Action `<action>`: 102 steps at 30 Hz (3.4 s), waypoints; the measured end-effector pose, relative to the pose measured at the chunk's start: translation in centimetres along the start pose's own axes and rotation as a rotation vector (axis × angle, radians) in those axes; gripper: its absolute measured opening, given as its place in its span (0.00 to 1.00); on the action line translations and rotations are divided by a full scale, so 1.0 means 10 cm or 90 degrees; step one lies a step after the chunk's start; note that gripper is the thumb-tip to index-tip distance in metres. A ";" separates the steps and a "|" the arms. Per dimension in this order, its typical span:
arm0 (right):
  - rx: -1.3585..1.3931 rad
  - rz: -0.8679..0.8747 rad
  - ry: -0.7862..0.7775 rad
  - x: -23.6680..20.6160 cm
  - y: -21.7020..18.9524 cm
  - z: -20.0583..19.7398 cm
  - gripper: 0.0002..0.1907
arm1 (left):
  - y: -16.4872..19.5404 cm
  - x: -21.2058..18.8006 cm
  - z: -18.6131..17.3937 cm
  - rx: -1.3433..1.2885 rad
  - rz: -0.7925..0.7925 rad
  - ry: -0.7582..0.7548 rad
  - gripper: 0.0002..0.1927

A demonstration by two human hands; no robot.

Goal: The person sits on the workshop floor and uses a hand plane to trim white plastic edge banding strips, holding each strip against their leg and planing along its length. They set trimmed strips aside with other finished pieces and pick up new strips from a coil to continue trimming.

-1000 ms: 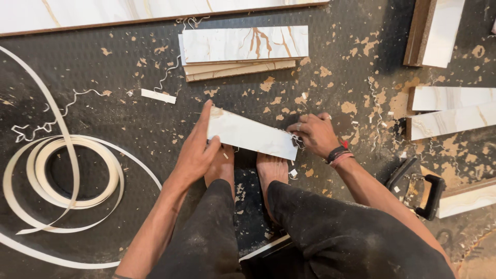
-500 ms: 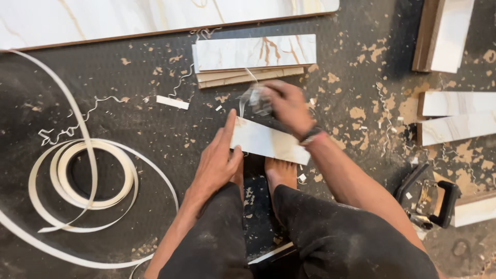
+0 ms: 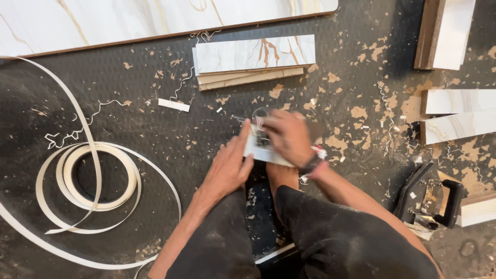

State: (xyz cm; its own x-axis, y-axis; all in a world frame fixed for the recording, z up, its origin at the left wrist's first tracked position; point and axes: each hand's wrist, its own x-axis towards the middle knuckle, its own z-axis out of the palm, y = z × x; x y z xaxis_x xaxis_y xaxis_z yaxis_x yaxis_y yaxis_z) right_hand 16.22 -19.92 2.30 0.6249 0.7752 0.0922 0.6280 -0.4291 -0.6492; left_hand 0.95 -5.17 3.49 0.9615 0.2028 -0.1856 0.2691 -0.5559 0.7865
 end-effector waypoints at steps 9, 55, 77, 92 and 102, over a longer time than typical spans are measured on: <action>0.513 0.400 -0.004 0.21 0.03 0.06 0.11 | 0.07 -0.01 -0.06 -0.021 -0.027 -0.026 0.45; -0.067 0.394 0.503 -0.36 1.62 -1.57 0.27 | -0.58 -0.58 0.45 -0.120 -0.145 0.099 0.23; 0.085 0.387 -0.086 -1.21 0.40 0.73 0.16 | -1.29 -1.34 -0.59 0.174 -0.385 0.482 0.10; 0.109 0.381 -0.095 -1.12 0.42 0.58 0.20 | -1.57 -1.67 -1.09 -0.087 -0.433 0.533 0.32; -0.045 0.092 -0.012 0.33 0.40 -0.17 0.16 | -0.73 -0.60 0.08 0.141 -0.111 0.055 0.11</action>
State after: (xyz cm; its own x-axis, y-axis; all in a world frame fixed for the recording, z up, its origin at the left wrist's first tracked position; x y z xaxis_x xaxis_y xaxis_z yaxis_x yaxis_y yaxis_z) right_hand 21.59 -19.82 1.25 0.7026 0.7114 -0.0134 0.5634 -0.5677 -0.6002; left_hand -6.79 -2.95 -1.60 0.8935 0.3740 -0.2484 0.4453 -0.6670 0.5973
